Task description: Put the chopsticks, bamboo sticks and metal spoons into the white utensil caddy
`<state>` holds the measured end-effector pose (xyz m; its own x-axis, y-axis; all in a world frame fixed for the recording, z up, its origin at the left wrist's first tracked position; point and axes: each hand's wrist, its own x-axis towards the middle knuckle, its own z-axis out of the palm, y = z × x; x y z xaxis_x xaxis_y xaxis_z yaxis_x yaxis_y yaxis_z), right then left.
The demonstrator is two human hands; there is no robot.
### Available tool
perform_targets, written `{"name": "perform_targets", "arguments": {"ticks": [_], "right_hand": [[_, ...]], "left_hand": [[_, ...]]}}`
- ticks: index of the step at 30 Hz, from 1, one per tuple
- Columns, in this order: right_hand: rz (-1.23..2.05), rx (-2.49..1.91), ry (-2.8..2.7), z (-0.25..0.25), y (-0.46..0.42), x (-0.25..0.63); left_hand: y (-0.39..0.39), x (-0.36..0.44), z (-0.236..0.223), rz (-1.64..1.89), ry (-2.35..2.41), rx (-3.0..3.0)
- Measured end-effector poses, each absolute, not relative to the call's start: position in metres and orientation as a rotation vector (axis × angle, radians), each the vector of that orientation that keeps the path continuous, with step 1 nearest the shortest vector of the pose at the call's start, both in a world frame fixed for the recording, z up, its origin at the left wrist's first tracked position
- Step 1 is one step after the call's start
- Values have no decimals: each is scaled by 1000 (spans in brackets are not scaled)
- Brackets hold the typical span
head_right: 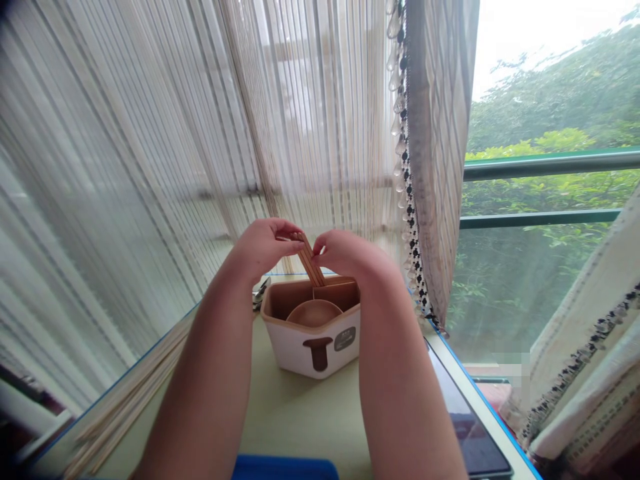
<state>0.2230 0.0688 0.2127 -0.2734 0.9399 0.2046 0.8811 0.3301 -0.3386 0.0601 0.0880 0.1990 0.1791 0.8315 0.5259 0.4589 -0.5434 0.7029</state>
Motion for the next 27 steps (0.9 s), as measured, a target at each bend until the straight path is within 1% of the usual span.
{"name": "perform_targets", "arguments": {"ticks": [9, 23, 25, 27], "right_hand": [[331, -1565, -2228, 208, 76, 224], [333, -1649, -2201, 214, 70, 228], [377, -1594, -2204, 215, 67, 232], [469, -1526, -2246, 216, 66, 235]], "left_hand": [[90, 59, 198, 1333, 1282, 2069], [89, 60, 198, 1270, 1315, 2122], [83, 62, 202, 1369, 1342, 2117], [75, 65, 208, 1619, 1419, 2098]]}}
